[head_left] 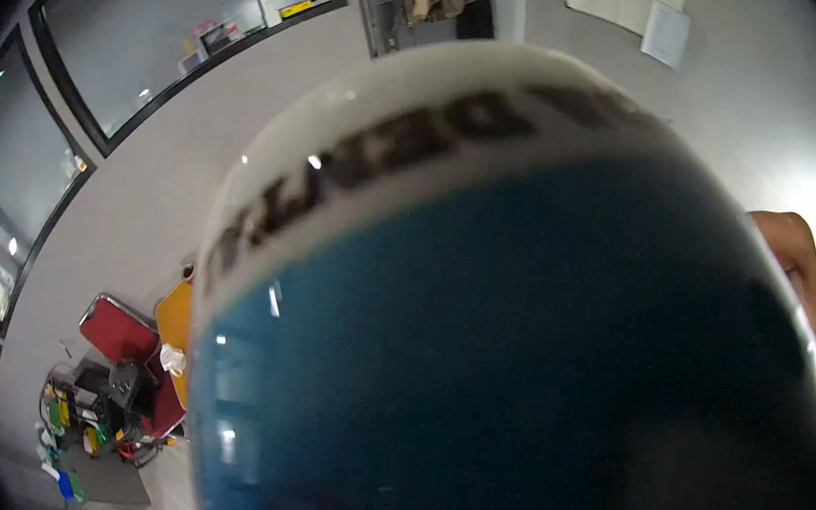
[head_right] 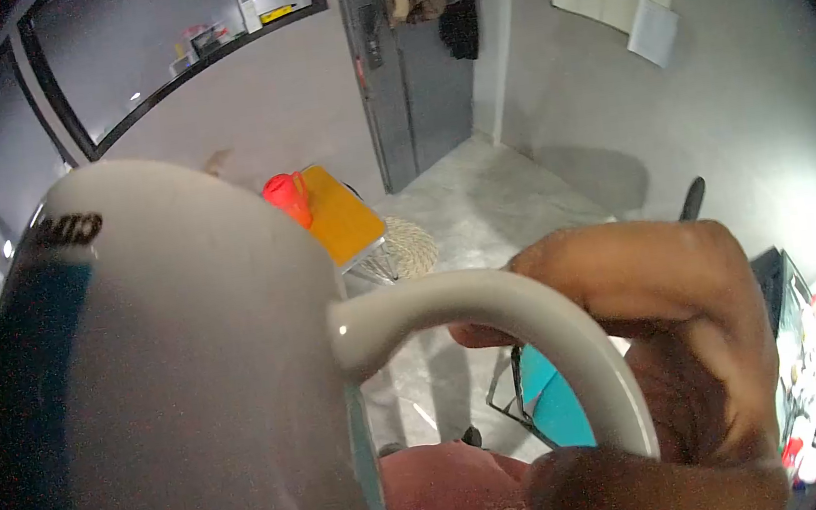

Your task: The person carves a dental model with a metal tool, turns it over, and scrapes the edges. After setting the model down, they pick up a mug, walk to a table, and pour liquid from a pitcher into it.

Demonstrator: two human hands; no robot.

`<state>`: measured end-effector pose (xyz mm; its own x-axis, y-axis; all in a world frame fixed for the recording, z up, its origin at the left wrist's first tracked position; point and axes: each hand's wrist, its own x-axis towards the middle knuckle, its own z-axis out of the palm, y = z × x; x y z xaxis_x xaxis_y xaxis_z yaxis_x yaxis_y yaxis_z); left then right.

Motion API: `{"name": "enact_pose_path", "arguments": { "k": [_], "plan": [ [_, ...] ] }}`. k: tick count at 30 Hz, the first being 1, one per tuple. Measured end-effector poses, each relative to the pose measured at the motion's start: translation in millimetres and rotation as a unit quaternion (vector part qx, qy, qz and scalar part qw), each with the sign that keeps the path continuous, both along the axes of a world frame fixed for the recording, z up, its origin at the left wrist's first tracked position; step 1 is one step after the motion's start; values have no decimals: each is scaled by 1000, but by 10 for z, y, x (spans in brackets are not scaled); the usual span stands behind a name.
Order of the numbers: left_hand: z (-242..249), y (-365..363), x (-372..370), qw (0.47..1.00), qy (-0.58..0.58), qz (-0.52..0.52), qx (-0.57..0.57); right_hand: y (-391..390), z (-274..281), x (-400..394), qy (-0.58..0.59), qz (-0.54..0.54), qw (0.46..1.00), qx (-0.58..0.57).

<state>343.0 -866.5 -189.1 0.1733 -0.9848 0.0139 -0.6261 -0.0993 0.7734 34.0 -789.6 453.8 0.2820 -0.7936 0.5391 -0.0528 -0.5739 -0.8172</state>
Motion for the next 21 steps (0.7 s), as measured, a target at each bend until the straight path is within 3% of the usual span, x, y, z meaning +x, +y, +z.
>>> {"name": "enact_pose_path", "arguments": {
  "k": [6,21],
  "plan": [
    [34,-517,217,996,73,56,-5,-1021,-157,88,-10,68,997,-33],
    [768,-3109,1299,968,235,33,-81,-3221,-188,759,-51,90,979,-176]
  ]
}}
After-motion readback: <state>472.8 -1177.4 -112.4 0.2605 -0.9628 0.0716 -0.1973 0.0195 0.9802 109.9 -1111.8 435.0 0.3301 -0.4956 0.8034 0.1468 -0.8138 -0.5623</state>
